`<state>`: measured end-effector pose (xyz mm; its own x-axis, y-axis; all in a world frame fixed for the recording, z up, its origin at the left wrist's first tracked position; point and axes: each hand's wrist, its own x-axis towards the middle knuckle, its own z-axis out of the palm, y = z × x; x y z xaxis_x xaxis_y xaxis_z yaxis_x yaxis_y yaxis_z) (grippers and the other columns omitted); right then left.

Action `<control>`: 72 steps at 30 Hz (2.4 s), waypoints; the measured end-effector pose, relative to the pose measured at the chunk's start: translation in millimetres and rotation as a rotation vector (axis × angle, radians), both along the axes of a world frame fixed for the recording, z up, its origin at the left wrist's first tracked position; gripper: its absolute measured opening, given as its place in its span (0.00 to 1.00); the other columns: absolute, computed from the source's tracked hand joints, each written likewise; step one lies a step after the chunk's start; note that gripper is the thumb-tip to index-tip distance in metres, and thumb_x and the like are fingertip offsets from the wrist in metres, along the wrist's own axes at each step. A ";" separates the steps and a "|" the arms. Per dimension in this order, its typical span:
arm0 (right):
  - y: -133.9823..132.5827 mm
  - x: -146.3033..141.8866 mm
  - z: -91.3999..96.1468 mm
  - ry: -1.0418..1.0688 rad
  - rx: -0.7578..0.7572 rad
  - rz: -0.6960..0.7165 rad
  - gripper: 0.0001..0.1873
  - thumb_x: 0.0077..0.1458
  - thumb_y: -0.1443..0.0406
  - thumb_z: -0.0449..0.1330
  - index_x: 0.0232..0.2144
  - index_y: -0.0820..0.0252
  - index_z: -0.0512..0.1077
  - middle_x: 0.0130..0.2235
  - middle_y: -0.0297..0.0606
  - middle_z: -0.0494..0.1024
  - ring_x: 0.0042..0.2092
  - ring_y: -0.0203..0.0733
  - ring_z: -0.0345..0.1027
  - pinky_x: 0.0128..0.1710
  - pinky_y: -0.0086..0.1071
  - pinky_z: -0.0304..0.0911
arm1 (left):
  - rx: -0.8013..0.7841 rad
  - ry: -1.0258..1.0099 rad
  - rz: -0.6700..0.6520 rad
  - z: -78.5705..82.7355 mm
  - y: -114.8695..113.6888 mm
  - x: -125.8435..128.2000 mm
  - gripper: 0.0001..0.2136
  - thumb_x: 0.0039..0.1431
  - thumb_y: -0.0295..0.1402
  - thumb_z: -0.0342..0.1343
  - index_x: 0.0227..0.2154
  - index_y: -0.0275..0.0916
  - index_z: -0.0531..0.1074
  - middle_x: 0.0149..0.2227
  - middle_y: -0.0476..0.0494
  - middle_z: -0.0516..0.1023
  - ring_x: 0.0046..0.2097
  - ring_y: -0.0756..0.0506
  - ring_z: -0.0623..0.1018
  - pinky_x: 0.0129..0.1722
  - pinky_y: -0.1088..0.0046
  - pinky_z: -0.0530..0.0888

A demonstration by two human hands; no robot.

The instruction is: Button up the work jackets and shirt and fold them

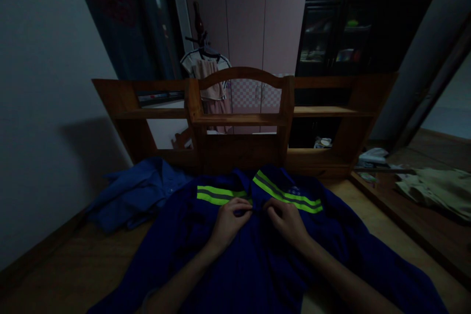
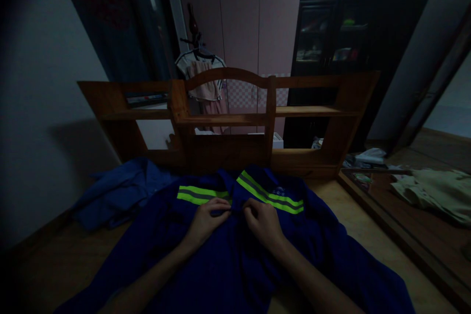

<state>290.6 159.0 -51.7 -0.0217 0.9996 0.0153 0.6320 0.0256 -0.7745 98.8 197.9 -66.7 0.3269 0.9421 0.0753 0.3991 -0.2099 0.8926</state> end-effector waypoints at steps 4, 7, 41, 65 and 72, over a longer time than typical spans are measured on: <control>0.5 -0.3 -5.0 -0.030 -0.006 0.032 0.12 0.56 0.66 0.51 0.31 0.56 0.74 0.27 0.32 0.77 0.29 0.37 0.69 0.29 0.27 0.53 | -0.045 0.027 0.044 -6.9 1.8 -3.8 0.04 0.50 0.30 0.60 0.29 0.41 0.80 0.37 0.44 0.78 0.40 0.45 0.77 0.43 0.68 0.74; -0.1 -0.9 -6.6 -0.067 -0.017 0.075 0.11 0.56 0.66 0.51 0.32 0.56 0.74 0.28 0.33 0.77 0.29 0.38 0.70 0.30 0.28 0.53 | -0.051 0.066 0.082 -4.6 0.3 -4.4 0.04 0.50 0.31 0.60 0.29 0.41 0.80 0.37 0.43 0.78 0.40 0.44 0.77 0.42 0.66 0.74; 10.1 -4.1 -9.4 0.092 0.039 0.315 0.20 0.60 0.65 0.52 0.55 0.48 0.64 0.46 0.37 0.74 0.46 0.42 0.68 0.46 0.34 0.60 | -0.396 -0.242 0.120 1.8 1.2 -1.8 0.10 0.45 0.35 0.64 0.31 0.38 0.77 0.34 0.44 0.80 0.38 0.45 0.79 0.39 0.71 0.74; 7.1 -4.8 -20.8 0.538 -0.189 0.226 0.17 0.57 0.53 0.57 0.41 0.57 0.63 0.27 0.29 0.71 0.21 0.31 0.63 0.21 0.25 0.56 | -0.342 -0.225 0.103 6.8 -2.4 0.1 0.12 0.45 0.38 0.65 0.31 0.37 0.78 0.34 0.44 0.82 0.36 0.44 0.80 0.38 0.72 0.74; 7.2 -7.4 -23.8 0.576 -0.184 0.183 0.16 0.58 0.53 0.56 0.41 0.58 0.63 0.25 0.28 0.69 0.20 0.31 0.61 0.19 0.25 0.55 | -0.322 -0.200 0.077 6.2 -5.4 -0.6 0.12 0.47 0.39 0.64 0.32 0.37 0.77 0.34 0.44 0.81 0.37 0.44 0.80 0.37 0.72 0.74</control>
<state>283.2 166.2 -75.5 -0.2323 0.9678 -0.0964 0.1106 -0.0722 -0.9912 98.2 192.5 -60.5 0.2632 0.9491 -0.1731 0.2141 0.1175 0.9697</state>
